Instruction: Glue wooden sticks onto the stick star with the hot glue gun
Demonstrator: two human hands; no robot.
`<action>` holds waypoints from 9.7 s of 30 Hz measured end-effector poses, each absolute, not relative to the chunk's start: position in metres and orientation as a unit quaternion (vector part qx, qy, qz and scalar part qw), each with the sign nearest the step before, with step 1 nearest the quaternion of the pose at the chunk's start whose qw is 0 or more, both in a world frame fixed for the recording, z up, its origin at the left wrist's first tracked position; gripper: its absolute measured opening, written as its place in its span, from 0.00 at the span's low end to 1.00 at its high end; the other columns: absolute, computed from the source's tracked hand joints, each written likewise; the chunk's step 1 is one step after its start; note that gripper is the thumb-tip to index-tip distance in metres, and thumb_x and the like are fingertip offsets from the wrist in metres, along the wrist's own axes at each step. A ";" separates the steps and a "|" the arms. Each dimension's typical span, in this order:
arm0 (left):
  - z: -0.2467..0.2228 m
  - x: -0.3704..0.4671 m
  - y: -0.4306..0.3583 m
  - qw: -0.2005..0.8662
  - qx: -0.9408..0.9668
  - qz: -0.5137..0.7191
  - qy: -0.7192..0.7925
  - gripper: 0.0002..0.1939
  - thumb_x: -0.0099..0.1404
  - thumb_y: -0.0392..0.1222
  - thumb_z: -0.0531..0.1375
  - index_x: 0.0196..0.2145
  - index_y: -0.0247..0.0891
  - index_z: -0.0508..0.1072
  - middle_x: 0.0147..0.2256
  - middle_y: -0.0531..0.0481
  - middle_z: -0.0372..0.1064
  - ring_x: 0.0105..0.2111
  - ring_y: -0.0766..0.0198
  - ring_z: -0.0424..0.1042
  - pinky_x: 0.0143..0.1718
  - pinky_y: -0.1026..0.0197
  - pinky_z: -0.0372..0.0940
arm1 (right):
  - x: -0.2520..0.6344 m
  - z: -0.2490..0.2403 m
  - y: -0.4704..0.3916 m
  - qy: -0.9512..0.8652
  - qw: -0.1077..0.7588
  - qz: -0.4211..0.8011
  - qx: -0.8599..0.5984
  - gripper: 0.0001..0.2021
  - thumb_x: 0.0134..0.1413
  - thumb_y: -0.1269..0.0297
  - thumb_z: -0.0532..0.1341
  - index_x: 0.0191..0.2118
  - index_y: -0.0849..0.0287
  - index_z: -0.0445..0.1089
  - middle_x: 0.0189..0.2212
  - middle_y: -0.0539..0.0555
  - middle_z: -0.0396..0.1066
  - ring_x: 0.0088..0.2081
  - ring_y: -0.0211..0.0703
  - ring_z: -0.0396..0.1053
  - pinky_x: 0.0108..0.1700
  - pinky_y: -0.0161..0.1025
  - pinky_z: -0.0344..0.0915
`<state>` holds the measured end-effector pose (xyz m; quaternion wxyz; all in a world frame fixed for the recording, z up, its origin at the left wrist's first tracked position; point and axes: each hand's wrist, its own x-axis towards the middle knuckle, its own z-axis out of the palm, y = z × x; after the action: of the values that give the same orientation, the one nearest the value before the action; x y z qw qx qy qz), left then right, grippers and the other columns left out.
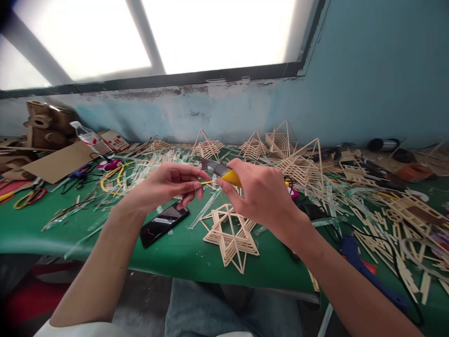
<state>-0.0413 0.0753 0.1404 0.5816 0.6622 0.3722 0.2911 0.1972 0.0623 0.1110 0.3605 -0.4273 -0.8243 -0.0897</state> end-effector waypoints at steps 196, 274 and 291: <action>0.054 0.029 0.038 0.133 0.840 0.403 0.337 0.07 0.67 0.36 0.65 0.32 0.47 0.80 0.32 0.51 0.78 0.38 0.56 0.73 0.45 0.50 0.65 | 0.232 0.034 0.031 -0.583 0.483 0.517 -0.400 0.13 0.56 0.53 0.70 0.31 0.56 0.74 0.16 0.44 0.57 0.17 0.31 0.52 0.19 0.35 0.46; 0.072 0.009 0.067 0.128 0.856 0.393 0.310 0.11 0.66 0.27 0.64 0.35 0.44 0.79 0.35 0.54 0.75 0.33 0.69 0.73 0.32 0.58 0.66 | 0.211 -0.028 0.043 -0.651 0.260 0.312 -0.641 0.10 0.57 0.62 0.60 0.26 0.56 0.69 0.21 0.49 0.67 0.25 0.39 0.55 0.30 0.38 0.49; 0.047 0.002 0.082 0.302 0.781 0.432 0.335 0.06 0.63 0.41 0.70 0.38 0.46 0.80 0.43 0.47 0.75 0.44 0.60 0.77 0.36 0.59 0.77 | 0.210 -0.031 0.041 -0.647 0.266 0.314 -0.642 0.13 0.57 0.60 0.60 0.24 0.55 0.63 0.20 0.48 0.64 0.25 0.39 0.53 0.29 0.38 0.48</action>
<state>0.0020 0.0818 0.0472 0.3018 0.7810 0.3354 0.4318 0.2100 0.0409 -0.0308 0.2655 -0.6423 -0.6467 0.3142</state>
